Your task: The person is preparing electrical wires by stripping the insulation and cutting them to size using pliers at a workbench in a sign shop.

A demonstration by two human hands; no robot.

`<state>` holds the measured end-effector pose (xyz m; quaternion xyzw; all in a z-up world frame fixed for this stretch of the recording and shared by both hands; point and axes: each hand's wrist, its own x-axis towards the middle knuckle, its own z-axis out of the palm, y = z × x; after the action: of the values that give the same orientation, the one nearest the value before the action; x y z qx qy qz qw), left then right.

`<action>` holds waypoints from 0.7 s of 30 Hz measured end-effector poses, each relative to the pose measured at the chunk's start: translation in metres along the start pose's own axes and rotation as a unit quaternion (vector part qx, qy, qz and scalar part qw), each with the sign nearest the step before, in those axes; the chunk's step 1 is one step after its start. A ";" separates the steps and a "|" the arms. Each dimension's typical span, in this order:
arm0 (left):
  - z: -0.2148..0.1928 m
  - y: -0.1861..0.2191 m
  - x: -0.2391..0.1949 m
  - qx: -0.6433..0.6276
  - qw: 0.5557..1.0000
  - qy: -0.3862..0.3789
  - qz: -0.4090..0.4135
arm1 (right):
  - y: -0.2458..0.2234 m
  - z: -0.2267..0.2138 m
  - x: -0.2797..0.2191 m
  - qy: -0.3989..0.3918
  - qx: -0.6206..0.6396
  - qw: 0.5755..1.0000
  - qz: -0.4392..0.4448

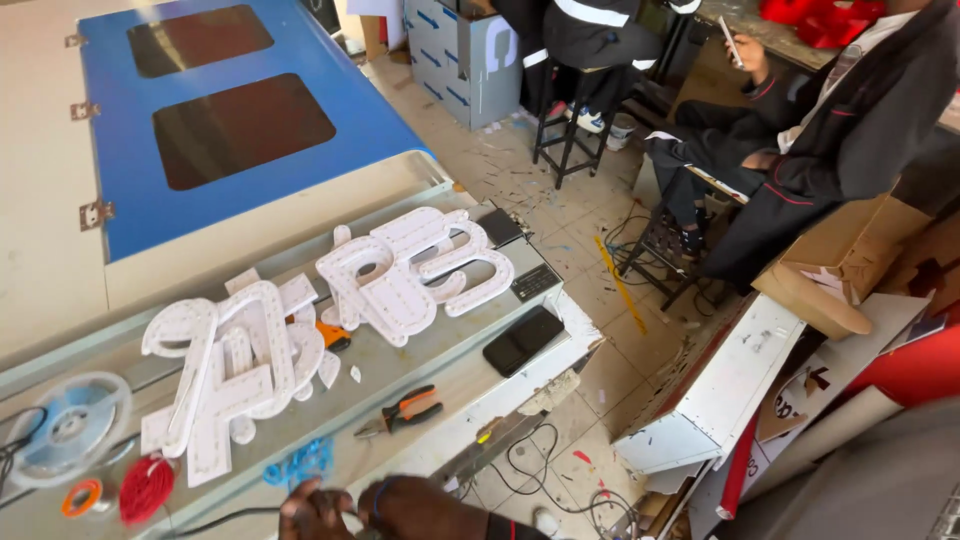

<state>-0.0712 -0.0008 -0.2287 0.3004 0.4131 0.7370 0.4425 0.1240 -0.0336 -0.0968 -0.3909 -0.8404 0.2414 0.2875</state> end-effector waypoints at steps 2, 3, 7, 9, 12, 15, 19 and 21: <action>-0.050 -0.011 0.019 -0.256 0.915 -0.290 -0.113 | 0.009 0.019 0.004 -0.146 0.098 0.980 0.094; -0.063 -0.019 0.027 -0.251 0.916 -0.291 -0.116 | 0.001 0.014 0.008 -0.142 0.104 0.980 0.094; -0.084 0.004 0.051 -0.079 0.959 -0.121 -0.245 | -0.017 0.018 0.024 -0.131 0.316 0.923 0.174; -0.071 0.041 0.060 -0.059 0.948 -0.091 -0.300 | -0.023 0.033 0.036 -0.142 0.381 0.890 0.208; -0.038 0.090 0.092 -0.217 0.930 -0.135 -0.263 | -0.038 0.053 0.070 -0.102 0.609 0.751 0.234; -0.007 0.130 0.137 -0.302 0.892 -0.208 -0.265 | -0.049 0.074 0.106 -0.034 0.725 0.639 0.255; 0.010 0.154 0.188 -0.274 0.920 0.035 -0.279 | -0.058 0.087 0.140 0.025 0.578 0.777 0.247; 0.000 0.145 0.207 -0.272 0.915 0.101 -0.279 | -0.053 0.101 0.156 0.015 0.431 0.868 0.247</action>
<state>-0.2187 0.1467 -0.0860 -0.0354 0.3062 0.6939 0.6508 -0.0542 0.0414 -0.0900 -0.4262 -0.5250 0.6367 0.3707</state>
